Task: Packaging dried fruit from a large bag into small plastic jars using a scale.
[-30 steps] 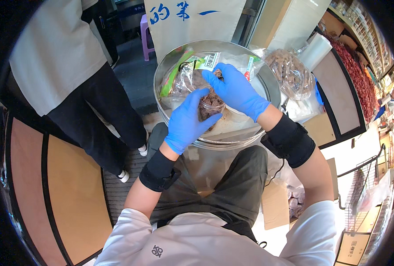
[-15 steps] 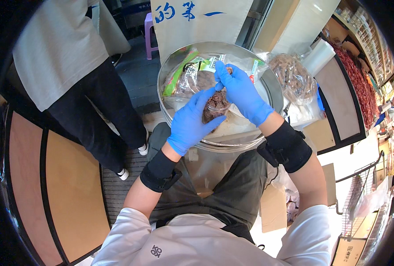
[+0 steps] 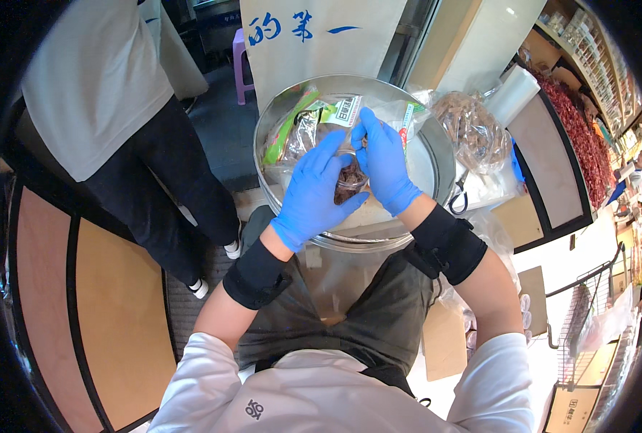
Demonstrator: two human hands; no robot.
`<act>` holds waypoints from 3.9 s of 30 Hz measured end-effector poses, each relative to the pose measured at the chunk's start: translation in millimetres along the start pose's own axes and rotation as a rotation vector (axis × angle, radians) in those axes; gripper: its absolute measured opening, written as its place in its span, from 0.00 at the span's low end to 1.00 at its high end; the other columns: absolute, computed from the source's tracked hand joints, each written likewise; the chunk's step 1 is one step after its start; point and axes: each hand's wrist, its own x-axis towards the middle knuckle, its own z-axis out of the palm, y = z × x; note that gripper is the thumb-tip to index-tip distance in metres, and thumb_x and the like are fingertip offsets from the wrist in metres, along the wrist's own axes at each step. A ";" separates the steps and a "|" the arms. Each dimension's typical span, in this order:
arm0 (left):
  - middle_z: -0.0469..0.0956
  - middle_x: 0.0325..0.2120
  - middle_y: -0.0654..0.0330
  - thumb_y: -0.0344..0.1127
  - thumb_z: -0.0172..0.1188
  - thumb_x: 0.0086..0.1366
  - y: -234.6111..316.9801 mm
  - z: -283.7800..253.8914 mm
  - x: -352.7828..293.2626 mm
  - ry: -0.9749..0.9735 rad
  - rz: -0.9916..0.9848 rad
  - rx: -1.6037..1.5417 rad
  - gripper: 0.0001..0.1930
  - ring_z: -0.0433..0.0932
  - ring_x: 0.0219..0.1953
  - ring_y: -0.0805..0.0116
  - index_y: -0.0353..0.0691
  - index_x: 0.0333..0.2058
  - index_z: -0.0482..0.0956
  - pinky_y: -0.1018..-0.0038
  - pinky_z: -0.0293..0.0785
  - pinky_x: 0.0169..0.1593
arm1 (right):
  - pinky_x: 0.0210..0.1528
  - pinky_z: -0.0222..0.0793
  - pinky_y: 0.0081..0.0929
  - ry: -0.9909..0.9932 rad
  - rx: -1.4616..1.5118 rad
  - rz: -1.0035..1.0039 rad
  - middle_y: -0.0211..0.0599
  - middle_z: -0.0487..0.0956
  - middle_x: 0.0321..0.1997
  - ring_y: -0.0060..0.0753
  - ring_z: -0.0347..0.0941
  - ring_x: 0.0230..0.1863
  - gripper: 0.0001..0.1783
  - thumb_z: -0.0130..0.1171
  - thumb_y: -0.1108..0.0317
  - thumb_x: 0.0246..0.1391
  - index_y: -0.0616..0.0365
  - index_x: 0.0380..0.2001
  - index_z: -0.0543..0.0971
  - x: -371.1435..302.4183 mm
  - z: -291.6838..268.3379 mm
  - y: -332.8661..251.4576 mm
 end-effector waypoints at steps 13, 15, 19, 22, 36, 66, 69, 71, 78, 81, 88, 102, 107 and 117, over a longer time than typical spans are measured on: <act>0.78 0.47 0.51 0.40 0.70 0.53 -12.3 10.9 8.4 -0.033 0.114 -0.083 0.24 0.75 0.53 0.49 0.34 0.47 0.78 0.60 0.73 0.56 | 0.33 0.66 0.23 0.005 0.507 -0.039 0.28 0.72 0.27 0.23 0.68 0.27 0.17 0.52 0.50 0.66 0.51 0.30 0.73 8.3 -5.3 8.1; 0.78 0.47 0.51 0.40 0.70 0.53 -9.5 12.0 6.4 -0.016 0.100 -0.090 0.24 0.76 0.53 0.48 0.34 0.47 0.78 0.60 0.73 0.56 | 0.35 0.66 0.23 -0.002 0.438 -0.049 0.28 0.72 0.28 0.22 0.68 0.28 0.17 0.52 0.51 0.66 0.52 0.30 0.73 4.3 -7.3 13.6; 0.78 0.47 0.51 0.40 0.71 0.53 -7.2 13.5 5.4 0.029 0.077 -0.104 0.25 0.75 0.53 0.48 0.35 0.48 0.77 0.60 0.73 0.57 | 0.37 0.65 0.20 0.013 0.290 -0.186 0.28 0.72 0.28 0.19 0.67 0.31 0.19 0.50 0.52 0.67 0.54 0.28 0.73 -1.3 -2.0 17.7; 0.78 0.47 0.52 0.40 0.71 0.53 -6.6 11.1 5.2 0.016 0.052 -0.088 0.27 0.75 0.54 0.48 0.36 0.50 0.77 0.61 0.73 0.57 | 0.38 0.65 0.21 -0.005 0.307 -0.185 0.27 0.72 0.28 0.21 0.68 0.32 0.17 0.51 0.52 0.67 0.53 0.29 0.74 -1.9 -2.3 16.3; 0.77 0.48 0.51 0.41 0.67 0.57 -6.7 9.8 6.1 -0.064 0.129 -0.063 0.21 0.75 0.54 0.49 0.38 0.48 0.77 0.62 0.74 0.55 | 0.43 0.68 0.28 0.010 0.471 0.018 0.31 0.74 0.38 0.27 0.71 0.37 0.16 0.54 0.53 0.65 0.55 0.41 0.74 0.5 -23.9 9.0; 0.72 0.53 0.45 0.35 0.65 0.57 -1.4 -5.1 -11.8 -0.045 0.119 -0.036 0.26 0.72 0.56 0.45 0.32 0.53 0.72 0.59 0.72 0.56 | 0.50 0.71 0.25 0.005 0.144 -0.266 0.35 0.76 0.40 0.26 0.75 0.47 0.16 0.50 0.57 0.69 0.61 0.45 0.70 -16.7 -4.7 16.2; 0.73 0.54 0.44 0.36 0.67 0.57 0.3 -2.7 -12.0 -0.025 0.078 -0.074 0.24 0.72 0.57 0.45 0.32 0.51 0.75 0.58 0.70 0.59 | 0.52 0.71 0.27 -0.070 0.056 -0.302 0.36 0.77 0.43 0.27 0.75 0.49 0.17 0.49 0.57 0.69 0.62 0.46 0.70 -14.9 -3.0 9.2; 0.72 0.55 0.44 0.36 0.68 0.56 1.0 -1.5 -12.2 -0.002 0.048 -0.094 0.24 0.73 0.57 0.45 0.32 0.50 0.77 0.59 0.69 0.61 | 0.53 0.70 0.26 -0.119 -0.025 -0.297 0.37 0.78 0.44 0.27 0.75 0.49 0.17 0.49 0.57 0.69 0.62 0.46 0.71 -11.5 -2.4 7.0; 0.70 0.58 0.42 0.38 0.70 0.55 -4.4 1.6 -18.3 0.071 0.005 -0.140 0.38 0.72 0.59 0.45 0.31 0.62 0.65 0.60 0.69 0.61 | 0.58 0.68 0.26 -0.258 -0.161 -0.210 0.37 0.79 0.45 0.26 0.75 0.50 0.20 0.47 0.54 0.69 0.63 0.46 0.75 0.5 0.0 13.0; 0.70 0.58 0.42 0.40 0.71 0.55 4.4 -10.5 -12.0 0.012 -0.129 -0.311 0.41 0.72 0.59 0.45 0.31 0.63 0.63 0.60 0.69 0.61 | 0.58 0.68 0.27 -0.231 -0.043 -0.164 0.37 0.79 0.46 0.27 0.75 0.50 0.23 0.45 0.52 0.70 0.63 0.45 0.76 0.2 -1.5 13.5; 0.72 0.55 0.45 0.47 0.70 0.54 -3.3 -9.4 0.4 -0.071 0.129 -0.078 0.36 0.73 0.57 0.45 0.33 0.58 0.71 0.59 0.66 0.61 | 0.61 0.67 0.30 -0.183 -0.017 -0.277 0.41 0.80 0.47 0.30 0.75 0.51 0.26 0.41 0.48 0.71 0.63 0.48 0.74 -4.5 -3.8 23.0; 0.78 0.48 0.54 0.48 0.69 0.54 -1.2 2.6 0.9 -0.082 0.083 0.035 0.26 0.75 0.53 0.57 0.41 0.48 0.78 0.59 0.63 0.60 | 0.61 0.65 0.28 -0.191 -0.023 -0.100 0.38 0.78 0.50 0.28 0.72 0.54 0.29 0.40 0.47 0.71 0.63 0.52 0.74 -8.9 -32.0 36.0; 0.73 0.56 0.52 0.47 0.69 0.54 -2.6 -2.6 -1.7 -0.097 0.147 0.052 0.30 0.71 0.58 0.53 0.43 0.55 0.76 0.57 0.63 0.61 | 0.59 0.64 0.25 -0.224 -0.027 -0.062 0.34 0.77 0.50 0.24 0.71 0.53 0.27 0.40 0.48 0.71 0.61 0.52 0.75 -20.1 -29.1 35.1; 0.74 0.52 0.49 0.41 0.71 0.53 -7.4 4.2 -2.0 -0.032 0.117 -0.176 0.26 0.74 0.54 0.48 0.39 0.49 0.76 0.58 0.68 0.58 | 0.62 0.63 0.26 -0.232 -0.138 -0.107 0.36 0.74 0.56 0.26 0.68 0.56 0.26 0.36 0.52 0.73 0.59 0.59 0.71 -20.3 -28.0 48.3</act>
